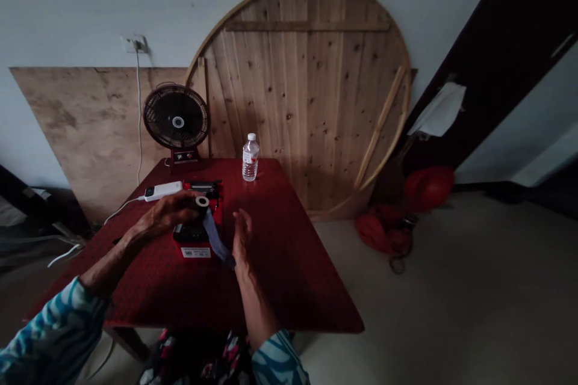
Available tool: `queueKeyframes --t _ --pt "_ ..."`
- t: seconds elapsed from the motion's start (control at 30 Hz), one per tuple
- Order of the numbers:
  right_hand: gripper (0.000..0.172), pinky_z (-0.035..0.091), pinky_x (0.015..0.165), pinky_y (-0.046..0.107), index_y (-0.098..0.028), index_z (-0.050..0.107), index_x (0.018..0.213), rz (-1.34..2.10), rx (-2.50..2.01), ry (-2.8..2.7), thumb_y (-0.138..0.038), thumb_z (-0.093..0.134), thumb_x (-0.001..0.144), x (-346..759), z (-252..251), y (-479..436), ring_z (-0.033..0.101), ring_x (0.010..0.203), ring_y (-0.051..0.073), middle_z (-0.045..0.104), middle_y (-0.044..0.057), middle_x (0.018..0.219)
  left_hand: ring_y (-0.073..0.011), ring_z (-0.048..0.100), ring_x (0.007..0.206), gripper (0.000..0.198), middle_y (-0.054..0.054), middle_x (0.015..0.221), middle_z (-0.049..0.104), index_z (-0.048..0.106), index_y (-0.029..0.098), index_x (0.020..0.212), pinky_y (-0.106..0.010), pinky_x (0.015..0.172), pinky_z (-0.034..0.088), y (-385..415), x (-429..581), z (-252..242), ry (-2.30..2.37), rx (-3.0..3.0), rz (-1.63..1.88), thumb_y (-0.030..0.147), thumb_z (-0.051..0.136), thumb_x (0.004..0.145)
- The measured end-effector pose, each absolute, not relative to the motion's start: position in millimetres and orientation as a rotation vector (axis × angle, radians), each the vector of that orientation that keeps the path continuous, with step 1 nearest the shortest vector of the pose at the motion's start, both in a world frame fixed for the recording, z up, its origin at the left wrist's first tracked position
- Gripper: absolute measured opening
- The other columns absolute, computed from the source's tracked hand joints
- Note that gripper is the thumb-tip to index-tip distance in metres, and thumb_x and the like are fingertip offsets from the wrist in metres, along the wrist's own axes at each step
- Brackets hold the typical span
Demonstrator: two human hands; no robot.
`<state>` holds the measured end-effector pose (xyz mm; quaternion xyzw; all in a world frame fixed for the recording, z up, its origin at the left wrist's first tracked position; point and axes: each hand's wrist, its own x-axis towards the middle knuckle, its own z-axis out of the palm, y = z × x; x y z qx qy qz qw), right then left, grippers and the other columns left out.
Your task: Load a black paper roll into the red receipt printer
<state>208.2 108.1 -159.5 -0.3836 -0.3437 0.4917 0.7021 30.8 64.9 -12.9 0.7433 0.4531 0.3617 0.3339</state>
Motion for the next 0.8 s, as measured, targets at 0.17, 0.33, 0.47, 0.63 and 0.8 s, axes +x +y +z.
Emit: queueKeyframes --t 0.17,0.33,0.47,0.63,0.8 --pt "0.04 0.049 0.097 0.038 -0.027 0.069 0.104 1.33 -0.72 -1.006 -0.045 0.081 0.071 230.1 -103.7 78.0 0.067 0.104 0.022 0.074 0.002 0.106 -0.022 0.067 0.099 0.045 -0.008 0.112 0.073 0.068 0.017 0.119 -0.033 0.087 0.051 46.8 43.8 -26.3 0.843 1.504 0.978 0.034 0.079 0.078" --pt "0.052 0.049 0.1 0.04 -0.028 0.069 0.116 1.514 -0.688 -1.25 -0.047 0.084 0.07 255.0 -74.7 52.4 0.066 0.113 0.025 0.074 0.003 0.117 -0.0224 0.066 0.099 0.053 -0.008 0.108 0.071 0.065 0.017 0.119 -0.034 0.087 0.052 44.3 64.4 -47.6 0.843 1.488 1.078 0.032 0.084 0.072" --pt "0.056 0.05 0.099 0.042 -0.029 0.07 0.119 1.372 -0.789 -1.301 -0.044 0.085 0.067 259.3 -86.6 43.7 0.066 0.111 0.028 0.074 0.004 0.117 -0.0228 0.067 0.099 0.046 -0.009 0.108 0.071 0.064 0.017 0.117 -0.033 0.086 0.053 38.3 76.8 -60.3 0.985 1.639 1.128 0.028 0.078 0.074" --pt "0.052 0.05 0.098 0.043 -0.028 0.07 0.115 1.174 -0.909 -1.284 -0.047 0.081 0.068 271.3 -104.7 57.9 0.066 0.106 0.027 0.074 0.005 0.111 -0.0259 0.067 0.108 0.036 -0.01 0.12 0.07 0.066 0.018 0.121 -0.034 0.093 0.052 33.6 47.6 -61.3 1.037 1.992 1.095 0.03 0.063 0.087" --pt "0.068 0.046 0.102 0.045 -0.021 0.063 0.122 0.788 -1.124 -1.128 -0.052 0.077 0.064 324.0 -132.2 107.5 0.062 0.108 0.026 0.068 0.01 0.116 -0.0193 0.068 0.089 0.032 -0.005 0.097 0.075 0.07 0.018 0.113 -0.028 0.079 0.053 64.2 -66.8 -70.8 1.799 1.83 1.168 0.034 0.052 0.092"
